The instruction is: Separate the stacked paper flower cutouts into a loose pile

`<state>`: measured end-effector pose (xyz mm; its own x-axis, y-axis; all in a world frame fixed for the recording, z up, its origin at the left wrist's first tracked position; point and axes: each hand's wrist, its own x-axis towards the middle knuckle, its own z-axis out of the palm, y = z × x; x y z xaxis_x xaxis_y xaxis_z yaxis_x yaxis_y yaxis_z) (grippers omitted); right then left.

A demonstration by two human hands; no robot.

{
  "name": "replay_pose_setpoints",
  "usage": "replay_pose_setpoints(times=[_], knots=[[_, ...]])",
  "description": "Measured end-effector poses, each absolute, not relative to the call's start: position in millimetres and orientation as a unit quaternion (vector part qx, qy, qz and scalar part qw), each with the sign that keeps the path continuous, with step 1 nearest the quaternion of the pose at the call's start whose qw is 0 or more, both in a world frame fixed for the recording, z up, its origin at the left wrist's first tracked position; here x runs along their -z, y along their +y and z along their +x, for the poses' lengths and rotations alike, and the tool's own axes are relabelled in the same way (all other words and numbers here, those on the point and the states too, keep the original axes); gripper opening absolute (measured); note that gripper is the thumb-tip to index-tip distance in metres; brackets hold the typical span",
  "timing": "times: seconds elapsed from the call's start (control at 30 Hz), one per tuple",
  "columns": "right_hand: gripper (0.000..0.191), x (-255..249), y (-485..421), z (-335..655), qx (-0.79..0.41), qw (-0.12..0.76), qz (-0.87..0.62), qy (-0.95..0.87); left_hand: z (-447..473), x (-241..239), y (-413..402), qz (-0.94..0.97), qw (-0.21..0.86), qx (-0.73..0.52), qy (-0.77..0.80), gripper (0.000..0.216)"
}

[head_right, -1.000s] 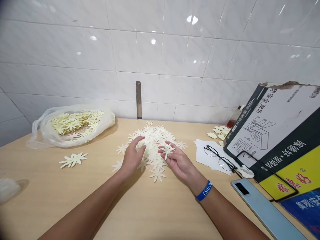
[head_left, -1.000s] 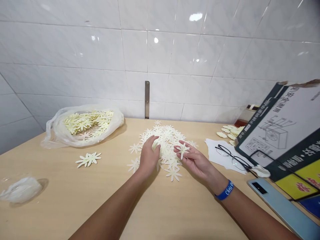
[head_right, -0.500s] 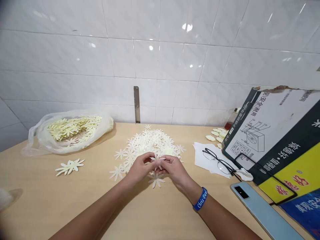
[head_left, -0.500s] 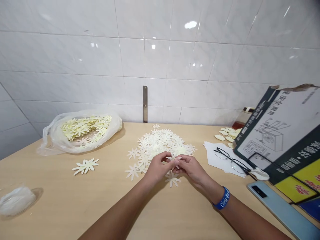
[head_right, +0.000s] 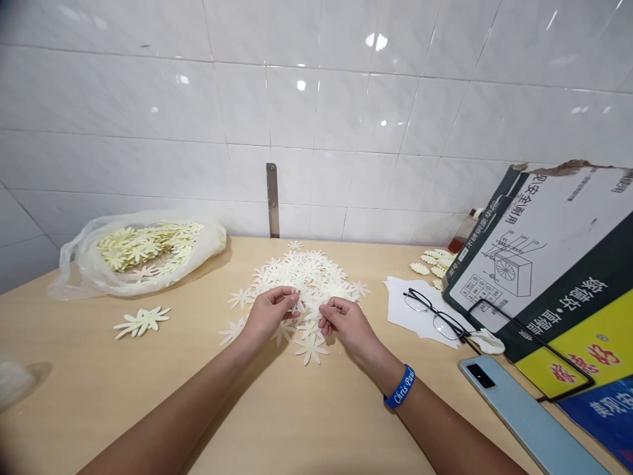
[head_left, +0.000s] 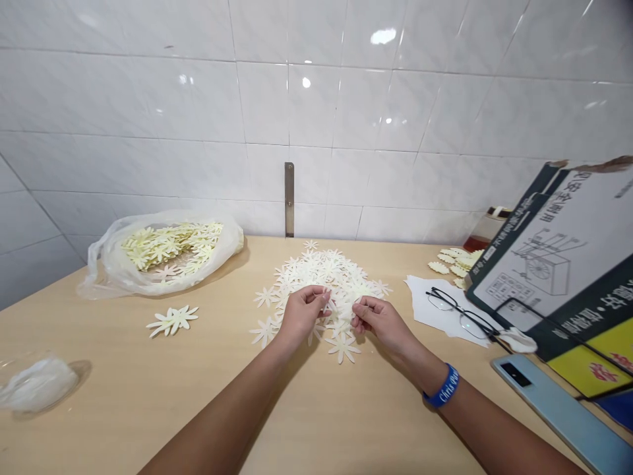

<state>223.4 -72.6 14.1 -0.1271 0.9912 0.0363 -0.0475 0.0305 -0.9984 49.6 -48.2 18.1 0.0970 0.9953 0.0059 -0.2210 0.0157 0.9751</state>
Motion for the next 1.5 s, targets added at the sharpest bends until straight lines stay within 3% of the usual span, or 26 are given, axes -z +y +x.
replay_pose_setpoints(times=[0.27, 0.37, 0.43, 0.53, 0.6, 0.83, 0.93, 1.03, 1.23, 1.5], knots=[[0.032, -14, -70, 233, -0.537, 0.434, -0.467, -0.553, 43, -9, -43, 0.529, 0.435, -0.528, 0.502, 0.017], [0.052, -13, -66, 239, -0.374, 0.498, -0.548, -0.558, 46, -7, -50, 0.596, 0.338, -0.540, 0.489, 0.032], [0.067, -11, -63, 243, -0.233, 0.465, -0.612, -0.596, 47, -9, -52, 0.629, 0.277, -0.544, 0.481, 0.043], [0.052, -8, -64, 243, -0.079, 0.426, -0.630, -0.645, 47, -16, -51, 0.642, 0.225, -0.513, 0.524, 0.044], [0.041, -5, -70, 239, -0.046, 0.421, -0.605, -0.674, 39, -23, -49, 0.658, 0.193, -0.477, 0.550, 0.041], [0.027, 10, -79, 225, -0.082, 0.438, -0.553, -0.704, -91, -20, -67, 0.605, 0.018, -0.285, 0.743, 0.046], [0.025, 13, -79, 218, -0.109, 0.443, -0.512, -0.728, -148, -12, -89, 0.524, 0.057, -0.251, 0.812, 0.035], [0.025, 10, -87, 206, -0.127, 0.447, -0.479, -0.744, -172, -15, -103, 0.549, 0.064, -0.270, 0.789, 0.026], [0.022, 9, -113, 171, -0.181, 0.413, -0.399, -0.798, -178, -31, -108, 0.558, 0.070, -0.341, 0.753, 0.036], [0.020, 11, -143, 116, -0.316, 0.303, -0.272, -0.857, -200, 9, -109, 0.486, 0.129, -0.443, 0.742, 0.037]])
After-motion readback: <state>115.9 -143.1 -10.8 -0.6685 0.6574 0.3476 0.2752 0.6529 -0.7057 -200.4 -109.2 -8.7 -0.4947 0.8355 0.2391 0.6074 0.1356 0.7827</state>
